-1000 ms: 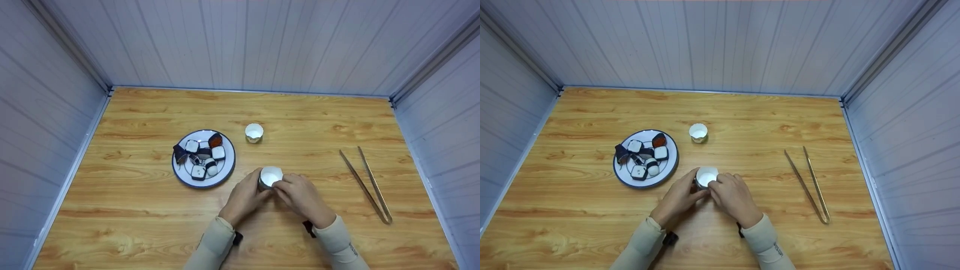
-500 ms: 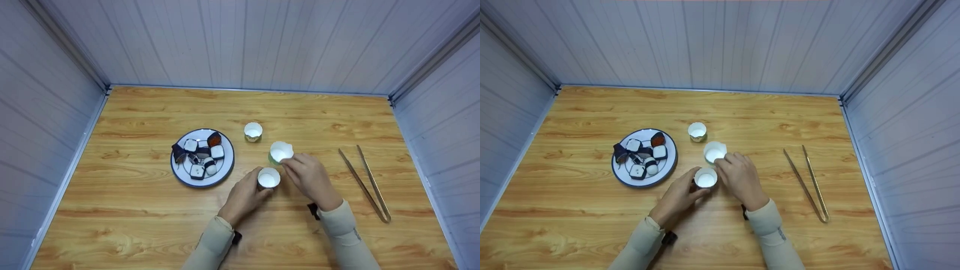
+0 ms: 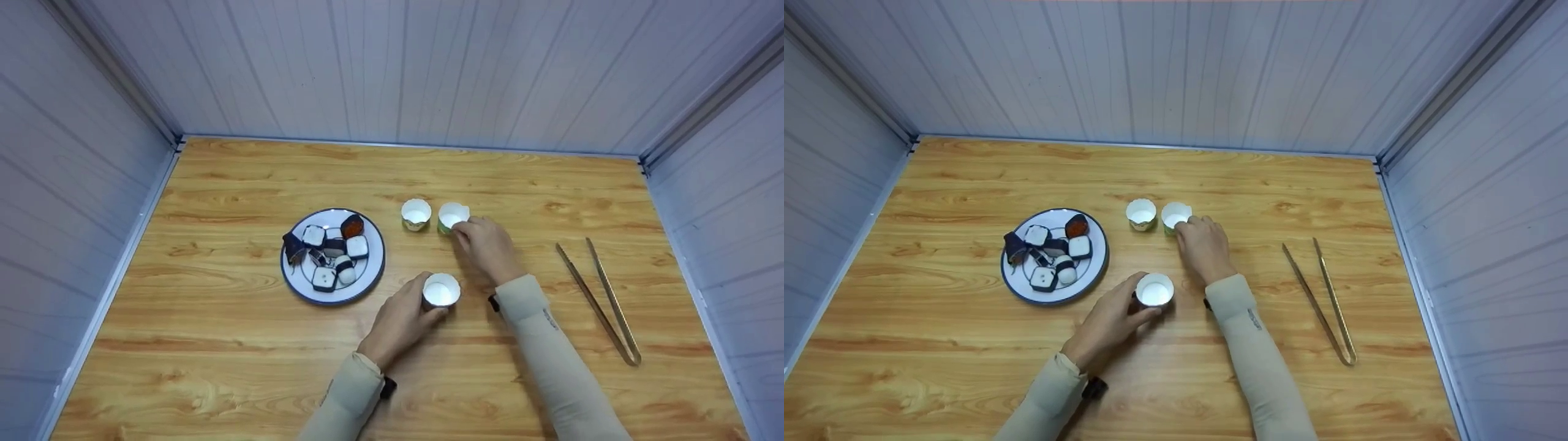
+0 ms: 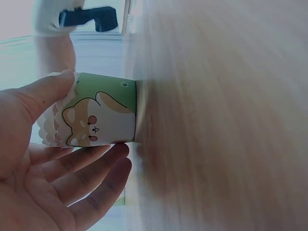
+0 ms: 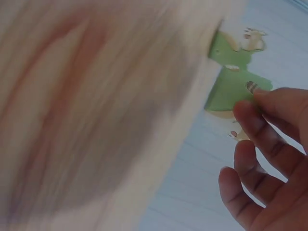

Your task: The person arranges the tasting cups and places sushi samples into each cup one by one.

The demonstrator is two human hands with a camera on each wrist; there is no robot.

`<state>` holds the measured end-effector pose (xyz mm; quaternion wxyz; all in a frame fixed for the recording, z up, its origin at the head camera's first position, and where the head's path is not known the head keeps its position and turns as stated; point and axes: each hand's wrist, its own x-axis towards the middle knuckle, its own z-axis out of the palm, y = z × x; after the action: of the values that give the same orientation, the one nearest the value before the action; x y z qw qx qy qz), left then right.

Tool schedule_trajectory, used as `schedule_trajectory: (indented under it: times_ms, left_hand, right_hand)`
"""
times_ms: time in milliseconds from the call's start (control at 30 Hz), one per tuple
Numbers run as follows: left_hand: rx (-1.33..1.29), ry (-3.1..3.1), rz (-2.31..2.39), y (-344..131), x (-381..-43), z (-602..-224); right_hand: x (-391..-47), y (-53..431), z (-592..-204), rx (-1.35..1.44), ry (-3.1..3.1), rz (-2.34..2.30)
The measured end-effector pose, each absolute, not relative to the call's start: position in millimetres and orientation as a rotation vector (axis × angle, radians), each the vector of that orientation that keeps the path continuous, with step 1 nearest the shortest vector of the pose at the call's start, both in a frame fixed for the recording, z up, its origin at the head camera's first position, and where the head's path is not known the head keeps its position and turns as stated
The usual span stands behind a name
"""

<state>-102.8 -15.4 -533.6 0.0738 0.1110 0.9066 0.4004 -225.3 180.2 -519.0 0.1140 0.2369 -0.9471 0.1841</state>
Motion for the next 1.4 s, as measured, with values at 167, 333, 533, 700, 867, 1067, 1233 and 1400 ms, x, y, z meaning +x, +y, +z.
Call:
schedule_trajectory:
  times_ms: [167, 333, 533, 700, 867, 1067, 1233, 1400]
  left_hand:
    - [0.343, 2.732, 1.194, -16, -102, -535]
    - [0.337, 2.724, 1.203, -16, -103, -535]
    - [0.34, 2.72, 1.203, -16, -103, -535]
    - [0.339, 2.715, 1.207, -15, -103, -535]
    - [0.339, 2.718, 1.202, -16, -103, -536]
    - [0.343, 2.736, 1.195, -16, -103, -535]
    - [0.342, 2.738, 1.183, -15, -102, -535]
    - [0.344, 2.746, 1.165, -15, -102, -534]
  right_hand:
    - [-235, 176, -523, 0.643, -2.824, 0.51]
    - [-239, 172, -525, 0.614, -2.857, 0.495]
    - [-240, 170, -527, 0.585, -2.895, 0.487]
    - [-236, 170, -528, 0.591, -2.878, 0.463]
    - [-222, 173, -520, 0.645, -2.738, 0.477]
    - [-198, 180, -505, 0.731, -2.587, 0.512]
    - [-176, 186, -496, 0.757, -2.57, 0.481]
    - [-155, 190, -489, 0.801, -2.549, 0.456]
